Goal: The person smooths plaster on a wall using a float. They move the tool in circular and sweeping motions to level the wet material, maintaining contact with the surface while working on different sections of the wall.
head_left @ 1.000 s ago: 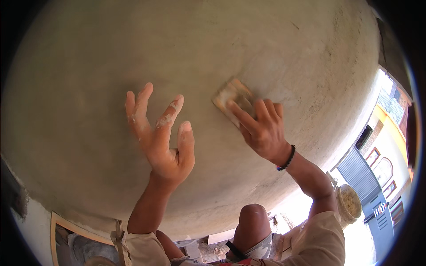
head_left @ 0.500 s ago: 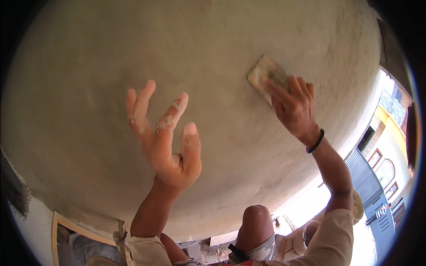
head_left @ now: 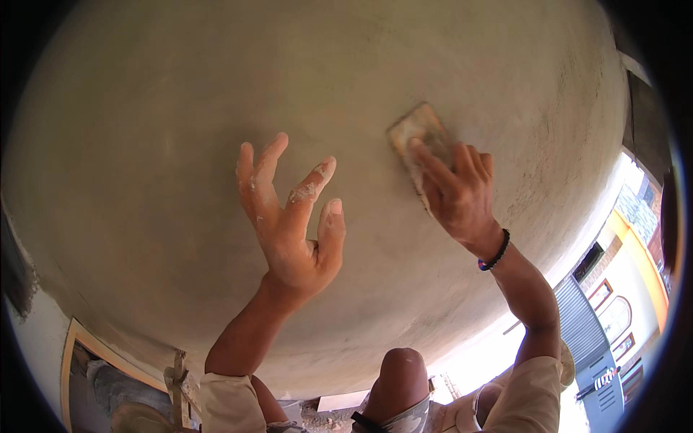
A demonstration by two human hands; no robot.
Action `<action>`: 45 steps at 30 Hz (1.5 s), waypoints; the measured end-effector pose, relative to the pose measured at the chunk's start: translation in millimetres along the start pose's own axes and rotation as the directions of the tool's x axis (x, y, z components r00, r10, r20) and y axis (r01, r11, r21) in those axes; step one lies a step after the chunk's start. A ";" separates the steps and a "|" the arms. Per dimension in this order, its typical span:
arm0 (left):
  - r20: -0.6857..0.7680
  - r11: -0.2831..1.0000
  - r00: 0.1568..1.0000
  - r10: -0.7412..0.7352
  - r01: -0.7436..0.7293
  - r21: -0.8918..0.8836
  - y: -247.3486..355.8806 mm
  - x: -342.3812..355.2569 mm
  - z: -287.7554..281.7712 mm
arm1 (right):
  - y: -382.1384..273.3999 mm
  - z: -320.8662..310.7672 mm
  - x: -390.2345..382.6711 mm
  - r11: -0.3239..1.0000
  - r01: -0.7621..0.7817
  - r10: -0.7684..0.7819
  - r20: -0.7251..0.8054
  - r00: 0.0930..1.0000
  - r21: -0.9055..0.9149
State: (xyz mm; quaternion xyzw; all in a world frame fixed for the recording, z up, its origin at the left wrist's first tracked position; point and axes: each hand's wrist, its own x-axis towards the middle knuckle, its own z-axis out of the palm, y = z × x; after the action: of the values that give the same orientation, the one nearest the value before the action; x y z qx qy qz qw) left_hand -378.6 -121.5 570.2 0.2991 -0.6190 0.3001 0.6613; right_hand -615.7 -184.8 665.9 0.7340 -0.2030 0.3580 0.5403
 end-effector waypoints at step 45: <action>-0.403 0.986 0.900 0.166 -0.140 0.092 -28.4 52.7 -56.6 | -6.4 -24.9 82.3 0.941 0.336 -0.328 0.124 0.937 -0.049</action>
State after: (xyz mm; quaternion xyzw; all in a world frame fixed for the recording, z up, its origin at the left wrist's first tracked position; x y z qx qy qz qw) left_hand -317.8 -94.9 619.1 0.2001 -0.4790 0.4258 0.7411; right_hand -564.5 -151.9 727.0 0.7576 -0.1190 0.2120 0.6057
